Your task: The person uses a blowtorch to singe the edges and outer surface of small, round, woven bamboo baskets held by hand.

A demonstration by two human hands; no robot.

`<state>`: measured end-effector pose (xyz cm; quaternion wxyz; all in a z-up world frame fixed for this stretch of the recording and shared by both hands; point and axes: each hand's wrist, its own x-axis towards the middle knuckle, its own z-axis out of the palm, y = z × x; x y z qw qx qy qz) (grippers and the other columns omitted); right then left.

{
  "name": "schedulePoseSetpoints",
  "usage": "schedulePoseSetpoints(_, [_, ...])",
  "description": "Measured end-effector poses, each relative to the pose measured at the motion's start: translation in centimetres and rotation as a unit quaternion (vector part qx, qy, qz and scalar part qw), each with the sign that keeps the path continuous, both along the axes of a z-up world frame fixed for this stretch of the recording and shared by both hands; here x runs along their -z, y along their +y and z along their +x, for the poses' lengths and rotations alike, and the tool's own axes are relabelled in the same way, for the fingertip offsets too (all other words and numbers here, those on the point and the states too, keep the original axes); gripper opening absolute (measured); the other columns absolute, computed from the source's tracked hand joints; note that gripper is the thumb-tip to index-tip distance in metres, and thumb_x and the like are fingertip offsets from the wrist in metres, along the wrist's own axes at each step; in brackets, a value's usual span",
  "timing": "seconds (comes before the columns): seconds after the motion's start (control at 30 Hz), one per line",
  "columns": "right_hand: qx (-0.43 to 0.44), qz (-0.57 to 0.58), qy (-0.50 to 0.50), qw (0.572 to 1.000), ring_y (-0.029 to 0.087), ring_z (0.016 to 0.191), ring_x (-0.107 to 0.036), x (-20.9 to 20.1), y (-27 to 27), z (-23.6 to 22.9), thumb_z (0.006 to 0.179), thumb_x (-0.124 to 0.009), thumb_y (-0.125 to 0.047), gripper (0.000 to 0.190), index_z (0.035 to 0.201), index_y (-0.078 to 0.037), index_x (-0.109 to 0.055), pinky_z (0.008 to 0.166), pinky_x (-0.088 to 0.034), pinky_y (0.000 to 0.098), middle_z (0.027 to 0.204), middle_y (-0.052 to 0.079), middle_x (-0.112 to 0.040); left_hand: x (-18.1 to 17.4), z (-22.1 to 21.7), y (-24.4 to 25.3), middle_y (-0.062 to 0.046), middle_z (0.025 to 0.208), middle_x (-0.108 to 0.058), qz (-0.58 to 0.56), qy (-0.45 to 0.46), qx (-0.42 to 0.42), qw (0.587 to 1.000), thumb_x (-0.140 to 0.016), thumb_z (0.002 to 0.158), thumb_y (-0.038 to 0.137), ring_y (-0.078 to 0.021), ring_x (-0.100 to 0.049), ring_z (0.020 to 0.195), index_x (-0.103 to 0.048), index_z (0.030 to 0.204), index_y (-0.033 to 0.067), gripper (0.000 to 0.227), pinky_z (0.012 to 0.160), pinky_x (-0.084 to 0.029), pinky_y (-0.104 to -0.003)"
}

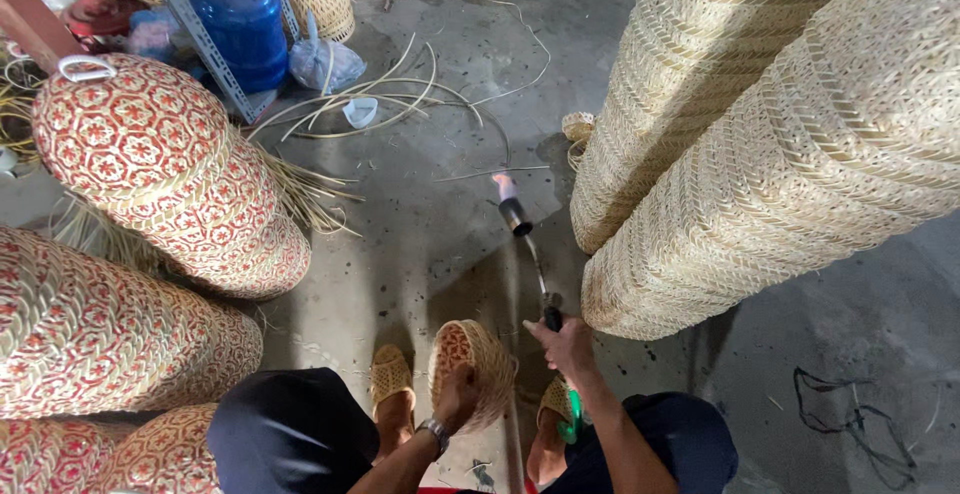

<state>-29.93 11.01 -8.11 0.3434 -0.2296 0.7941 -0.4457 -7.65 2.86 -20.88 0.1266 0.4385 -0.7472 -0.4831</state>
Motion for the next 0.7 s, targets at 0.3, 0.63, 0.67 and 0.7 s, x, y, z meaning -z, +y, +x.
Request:
schedulePoseSetpoints(0.3, [-0.079,0.104,0.209,0.969,0.024,0.05,-0.06,8.8,-3.8,2.7,0.083,-0.076,-0.061,0.062,0.081,-0.003,-0.055,0.048,-0.049,0.0443,0.06,0.011,-0.062,-2.9,-4.5,-0.9,-0.007,0.097,-0.068,0.455,0.291,-0.187,0.821,-0.061,0.101,0.036,-0.02,-0.067,0.083,-0.059,0.11,0.0095,0.028,0.071,-0.058,-0.038])
schedulePoseSetpoints(0.63, [-0.084,0.192,0.258,0.943,0.029,0.064,-0.062,7.3,-3.6,7.9,0.092,-0.065,-0.063,0.065,0.093,0.001,-0.065,0.06,-0.051,0.0469,0.074,0.018,-0.064,-2.9,-4.1,-1.5,-0.01,0.086,-0.064,0.422,0.271,-0.218,0.837,-0.055,0.101,0.032,-0.0242,-0.065,0.074,-0.059,0.099,0.0074,0.025,0.06,-0.057,-0.038])
schedulePoseSetpoints(0.67, [-0.089,0.2,0.253,0.942,0.03,0.065,-0.062,7.2,-3.5,8.4,0.093,-0.064,-0.062,0.064,0.095,0.001,-0.065,0.06,-0.051,0.0476,0.076,0.019,-0.064,-2.7,-3.9,-1.4,-0.011,0.084,-0.063,0.351,0.215,-0.217,0.885,-0.056,0.101,0.029,-0.0232,-0.062,0.073,-0.06,0.096,0.0055,0.024,0.059,-0.054,-0.037])
schedulePoseSetpoints(0.7, [-0.093,0.208,0.246,0.942,0.03,0.066,-0.062,7.1,-3.2,9.0,0.094,-0.063,-0.062,0.063,0.097,0.001,-0.065,0.061,-0.051,0.0483,0.077,0.019,-0.065,-2.6,-3.7,-1.3,-0.012,0.082,-0.062,0.276,0.158,-0.215,0.923,-0.057,0.101,0.026,-0.0222,-0.059,0.072,-0.06,0.093,0.0036,0.024,0.059,-0.051,-0.037])
